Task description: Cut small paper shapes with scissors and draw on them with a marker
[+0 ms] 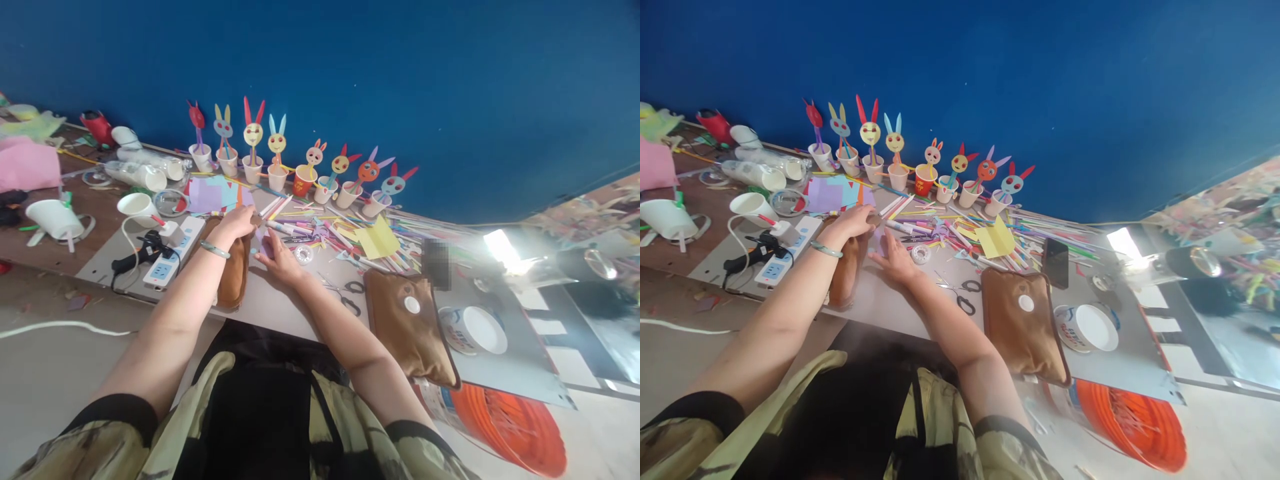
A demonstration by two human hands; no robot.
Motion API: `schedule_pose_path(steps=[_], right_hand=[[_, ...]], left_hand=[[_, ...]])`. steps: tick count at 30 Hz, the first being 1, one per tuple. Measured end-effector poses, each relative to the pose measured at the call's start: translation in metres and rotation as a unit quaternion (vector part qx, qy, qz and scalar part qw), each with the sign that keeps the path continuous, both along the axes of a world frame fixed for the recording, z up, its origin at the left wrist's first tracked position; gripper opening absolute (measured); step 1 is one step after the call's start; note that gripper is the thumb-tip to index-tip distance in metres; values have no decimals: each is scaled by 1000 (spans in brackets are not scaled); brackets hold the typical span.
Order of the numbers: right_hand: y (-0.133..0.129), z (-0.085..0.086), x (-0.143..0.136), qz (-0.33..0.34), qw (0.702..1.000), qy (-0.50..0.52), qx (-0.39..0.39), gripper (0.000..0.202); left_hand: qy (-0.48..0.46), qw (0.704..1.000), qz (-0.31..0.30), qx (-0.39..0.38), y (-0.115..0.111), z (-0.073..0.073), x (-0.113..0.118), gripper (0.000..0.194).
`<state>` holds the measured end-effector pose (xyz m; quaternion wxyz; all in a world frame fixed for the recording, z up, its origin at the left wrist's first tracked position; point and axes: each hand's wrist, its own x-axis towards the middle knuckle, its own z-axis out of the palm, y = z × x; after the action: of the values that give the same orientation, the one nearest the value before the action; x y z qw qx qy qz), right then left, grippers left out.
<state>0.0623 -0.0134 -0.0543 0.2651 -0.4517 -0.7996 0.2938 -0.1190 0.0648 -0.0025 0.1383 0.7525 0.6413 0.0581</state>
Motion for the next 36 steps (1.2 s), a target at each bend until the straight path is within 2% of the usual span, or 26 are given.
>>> schedule_pose_path(steps=[4,8,13,17,22,28,33,36], right_hand=[[2,3,5,5,1000,17,-4,66],[0,7,6,8,997,-53,54,54],[-4,10,2,33,988,-127,85,50],[-7,9,-1,70,981,-155,91,57],[-11,9,-4,84,976,-175,97,76],[-10,13,-12,81,976,-186,78,79],[-4,7,-13,90,980,-162,71,85],[-4,3,-7,91,986,-128,62,88]], left_hand=[[-59,998,22,-12,0,1,-10,61],[-113,993,26,-20,0,2,-19,63],[-174,984,12,-20,1,-1,-25,52],[-209,978,4,-22,2,-2,-28,43],[-197,980,-26,-25,0,1,-29,43],[-153,985,-78,7,-5,3,-25,34],[-115,991,-63,-42,-9,8,-17,27],[-82,990,-82,-74,-12,12,-12,16]])
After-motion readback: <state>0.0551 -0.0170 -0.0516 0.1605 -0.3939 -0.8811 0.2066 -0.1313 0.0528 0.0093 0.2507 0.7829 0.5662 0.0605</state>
